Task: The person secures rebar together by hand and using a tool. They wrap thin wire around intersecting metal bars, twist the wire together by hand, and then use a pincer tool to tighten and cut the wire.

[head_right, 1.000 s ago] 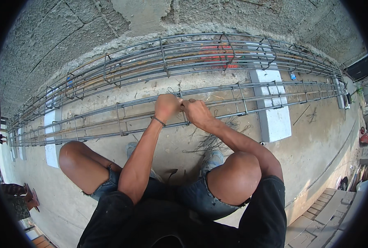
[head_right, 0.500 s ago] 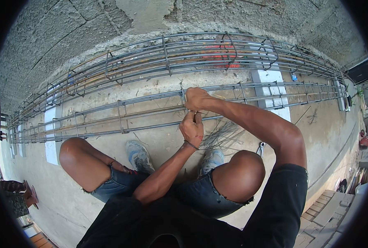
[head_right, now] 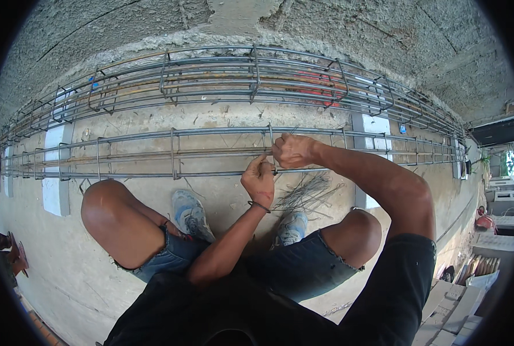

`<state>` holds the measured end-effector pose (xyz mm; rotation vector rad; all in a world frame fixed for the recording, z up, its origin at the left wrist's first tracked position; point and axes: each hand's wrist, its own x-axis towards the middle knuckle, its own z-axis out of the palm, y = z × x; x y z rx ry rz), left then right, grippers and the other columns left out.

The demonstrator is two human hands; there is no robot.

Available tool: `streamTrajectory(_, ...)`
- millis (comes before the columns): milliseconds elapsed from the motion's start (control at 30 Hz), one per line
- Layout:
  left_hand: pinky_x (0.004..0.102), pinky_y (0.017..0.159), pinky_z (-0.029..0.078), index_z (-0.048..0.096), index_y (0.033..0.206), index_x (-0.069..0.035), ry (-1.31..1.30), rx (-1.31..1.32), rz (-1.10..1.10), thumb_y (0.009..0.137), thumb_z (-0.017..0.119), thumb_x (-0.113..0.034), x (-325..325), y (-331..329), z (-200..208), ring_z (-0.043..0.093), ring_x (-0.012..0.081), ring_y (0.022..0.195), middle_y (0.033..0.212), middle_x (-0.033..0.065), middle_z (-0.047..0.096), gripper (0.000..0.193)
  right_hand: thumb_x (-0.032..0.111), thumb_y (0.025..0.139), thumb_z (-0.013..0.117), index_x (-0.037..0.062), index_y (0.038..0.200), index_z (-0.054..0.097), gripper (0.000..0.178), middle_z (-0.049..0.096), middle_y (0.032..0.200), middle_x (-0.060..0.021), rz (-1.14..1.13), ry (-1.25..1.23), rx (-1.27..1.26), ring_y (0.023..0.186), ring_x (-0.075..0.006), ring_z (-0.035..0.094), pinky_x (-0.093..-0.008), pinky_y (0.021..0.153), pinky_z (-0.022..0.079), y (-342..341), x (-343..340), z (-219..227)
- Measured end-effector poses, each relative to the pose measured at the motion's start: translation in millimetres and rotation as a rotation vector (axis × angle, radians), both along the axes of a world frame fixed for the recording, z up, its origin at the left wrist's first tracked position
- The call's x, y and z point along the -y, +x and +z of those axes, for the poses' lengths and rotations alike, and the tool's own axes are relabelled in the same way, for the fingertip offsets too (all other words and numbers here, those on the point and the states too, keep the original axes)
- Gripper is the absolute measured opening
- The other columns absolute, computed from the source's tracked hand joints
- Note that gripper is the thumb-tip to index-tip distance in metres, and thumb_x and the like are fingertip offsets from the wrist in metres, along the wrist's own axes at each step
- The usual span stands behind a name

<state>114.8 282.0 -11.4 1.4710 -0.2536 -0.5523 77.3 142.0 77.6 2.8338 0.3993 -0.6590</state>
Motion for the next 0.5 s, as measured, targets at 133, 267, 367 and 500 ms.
streamTrajectory(133, 0.0254, 0.064, 0.049, 0.068, 0.100, 0.003, -0.001, -0.143, 0.029, 0.080, 0.057, -0.002, 13, 25, 0, 0.061, 0.0126, 0.067, 0.072, 0.0081, 0.067, 0.023, 0.025, 0.082, 0.059, -0.0004, 0.073, 0.065, 0.028, 0.063, 0.067, -0.0068, -0.509, 0.355, -0.029, 0.058, -0.0197, 0.055, -0.0339, 0.056, 0.046, 5, 17, -9)
streamTrajectory(267, 0.0257, 0.065, 0.049, 0.067, 0.100, 0.003, -0.041, -0.191, 0.073, 0.080, 0.057, -0.002, 16, 31, -6, 0.061, 0.0125, 0.068, 0.073, 0.0077, 0.067, 0.023, 0.042, 0.087, 0.063, 0.0008, 0.070, 0.066, 0.044, 0.059, 0.057, -0.0032, -1.418, 0.699, -0.589, 0.045, -0.0145, 0.042, -0.0324, 0.047, 0.039, 36, 28, -16)
streamTrajectory(367, 0.0209, 0.053, 0.043, 0.066, 0.101, 0.004, -0.046, -0.108, 0.052, 0.085, 0.055, -0.001, 17, 35, -10, 0.055, 0.0072, 0.059, 0.071, 0.0066, 0.065, 0.020, 0.031, 0.083, 0.069, 0.0032, 0.067, 0.065, 0.032, 0.059, 0.057, -0.0035, -1.495, 0.681, -0.813, 0.044, -0.0159, 0.046, -0.0314, 0.046, 0.041, 46, 33, -24)
streamTrajectory(500, 0.0272, 0.060, 0.047, 0.070, 0.095, -0.001, 0.205, 0.206, -0.046, 0.077, 0.061, -0.003, 11, 50, 9, 0.060, 0.0169, 0.062, 0.077, 0.0092, 0.067, 0.020, 0.016, 0.077, 0.064, 0.0057, 0.067, 0.067, 0.014, 0.064, 0.067, -0.0078, -0.662, 0.172, -0.162, 0.054, -0.0177, 0.057, -0.0310, 0.050, 0.047, 42, -12, -4)
